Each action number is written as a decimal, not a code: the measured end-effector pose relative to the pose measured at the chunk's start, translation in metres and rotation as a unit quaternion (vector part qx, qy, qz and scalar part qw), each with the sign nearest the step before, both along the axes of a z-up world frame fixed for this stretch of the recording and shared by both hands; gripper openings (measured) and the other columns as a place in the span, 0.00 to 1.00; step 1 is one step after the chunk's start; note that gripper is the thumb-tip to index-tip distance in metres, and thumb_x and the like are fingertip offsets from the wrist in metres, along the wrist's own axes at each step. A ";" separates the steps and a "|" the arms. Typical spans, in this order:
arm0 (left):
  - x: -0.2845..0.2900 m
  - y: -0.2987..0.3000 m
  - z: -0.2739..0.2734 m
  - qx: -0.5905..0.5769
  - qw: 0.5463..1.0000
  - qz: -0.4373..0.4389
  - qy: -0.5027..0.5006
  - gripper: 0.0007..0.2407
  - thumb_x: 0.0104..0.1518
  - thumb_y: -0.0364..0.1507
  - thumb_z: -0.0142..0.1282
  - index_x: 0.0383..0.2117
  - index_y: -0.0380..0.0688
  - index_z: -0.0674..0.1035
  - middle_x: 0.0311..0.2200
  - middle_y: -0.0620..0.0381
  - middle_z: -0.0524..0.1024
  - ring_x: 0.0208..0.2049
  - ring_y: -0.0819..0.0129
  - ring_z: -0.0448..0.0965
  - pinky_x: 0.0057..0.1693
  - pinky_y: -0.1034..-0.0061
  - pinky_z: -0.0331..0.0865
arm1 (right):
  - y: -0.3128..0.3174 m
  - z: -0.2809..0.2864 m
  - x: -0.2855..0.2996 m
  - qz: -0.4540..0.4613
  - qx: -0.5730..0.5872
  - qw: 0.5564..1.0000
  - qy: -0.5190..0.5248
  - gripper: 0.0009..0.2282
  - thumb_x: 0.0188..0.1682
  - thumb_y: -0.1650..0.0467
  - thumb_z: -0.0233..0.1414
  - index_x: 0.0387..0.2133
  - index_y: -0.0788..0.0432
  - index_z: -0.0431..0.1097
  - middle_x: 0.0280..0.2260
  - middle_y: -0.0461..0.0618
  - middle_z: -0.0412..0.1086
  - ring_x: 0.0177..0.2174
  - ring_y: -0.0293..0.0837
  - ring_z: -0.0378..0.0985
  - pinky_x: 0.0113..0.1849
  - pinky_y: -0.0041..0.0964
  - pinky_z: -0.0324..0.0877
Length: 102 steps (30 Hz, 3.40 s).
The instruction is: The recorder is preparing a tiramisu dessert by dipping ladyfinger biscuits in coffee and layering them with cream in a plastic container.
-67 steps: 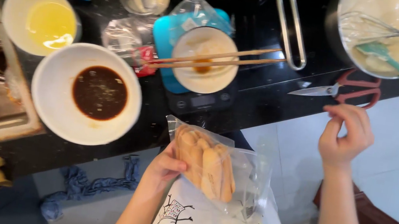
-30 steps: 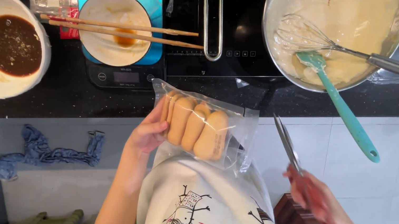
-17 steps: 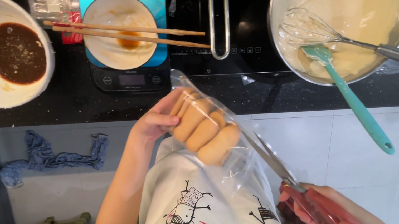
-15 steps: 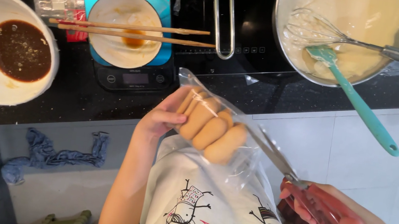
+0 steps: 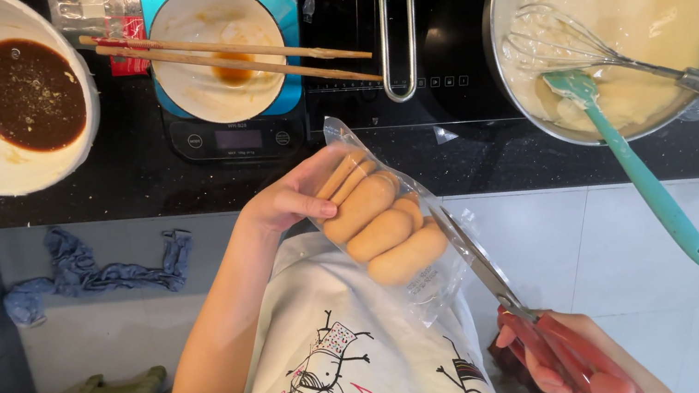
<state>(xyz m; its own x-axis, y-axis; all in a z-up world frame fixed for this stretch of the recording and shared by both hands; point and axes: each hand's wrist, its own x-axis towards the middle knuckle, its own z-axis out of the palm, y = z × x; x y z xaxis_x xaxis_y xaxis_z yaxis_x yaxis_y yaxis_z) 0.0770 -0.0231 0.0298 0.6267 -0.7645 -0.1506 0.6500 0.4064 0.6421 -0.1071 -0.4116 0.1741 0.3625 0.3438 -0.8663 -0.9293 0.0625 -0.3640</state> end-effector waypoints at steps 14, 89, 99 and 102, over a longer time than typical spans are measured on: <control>0.016 -0.006 0.016 -0.020 0.999 -0.033 0.018 0.35 0.46 0.30 0.67 0.63 0.33 0.65 0.59 0.43 0.71 0.63 0.56 0.71 0.72 0.65 0.59 | -0.002 0.002 -0.014 -0.136 0.020 0.982 0.132 0.19 0.56 0.66 0.40 0.51 0.71 0.66 0.29 0.54 0.70 0.26 0.42 0.69 0.28 0.32 0.63; -0.068 -0.092 0.023 0.017 0.943 0.288 0.169 0.43 0.50 0.28 0.70 0.71 0.56 0.51 0.66 0.59 0.61 0.67 0.64 0.65 0.69 0.64 0.62 | 0.026 -0.019 0.003 -0.039 -0.146 0.982 -0.115 0.24 0.36 0.70 0.60 0.46 0.73 0.72 0.19 0.44 0.62 0.19 0.36 0.59 0.20 0.30 0.53; -0.064 -0.097 0.049 0.041 0.957 0.247 0.146 0.43 0.48 0.18 0.65 0.71 0.56 0.51 0.68 0.54 0.59 0.69 0.58 0.60 0.72 0.58 0.58 | 0.020 -0.003 -0.017 -0.011 -0.180 0.980 0.080 0.20 0.58 0.61 0.36 0.53 0.61 0.66 0.38 0.46 0.70 0.40 0.38 0.69 0.47 0.27 0.62; -0.070 -0.098 0.053 0.037 0.963 0.229 0.136 0.41 0.49 0.18 0.65 0.70 0.53 0.53 0.67 0.51 0.62 0.68 0.56 0.63 0.72 0.56 0.59 | 0.016 -0.005 -0.024 -0.020 -0.160 0.986 0.054 0.22 0.58 0.60 0.36 0.51 0.67 0.65 0.40 0.47 0.68 0.41 0.39 0.69 0.48 0.28 0.62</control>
<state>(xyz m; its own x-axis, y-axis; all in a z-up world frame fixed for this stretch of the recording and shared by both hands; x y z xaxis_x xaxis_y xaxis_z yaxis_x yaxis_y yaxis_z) 0.0074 -0.1206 0.0827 0.8257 -0.3975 -0.4004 0.5612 0.6512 0.5109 -0.1310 -0.3960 0.1690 0.2705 0.0350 -0.9621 -0.9626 -0.0025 -0.2708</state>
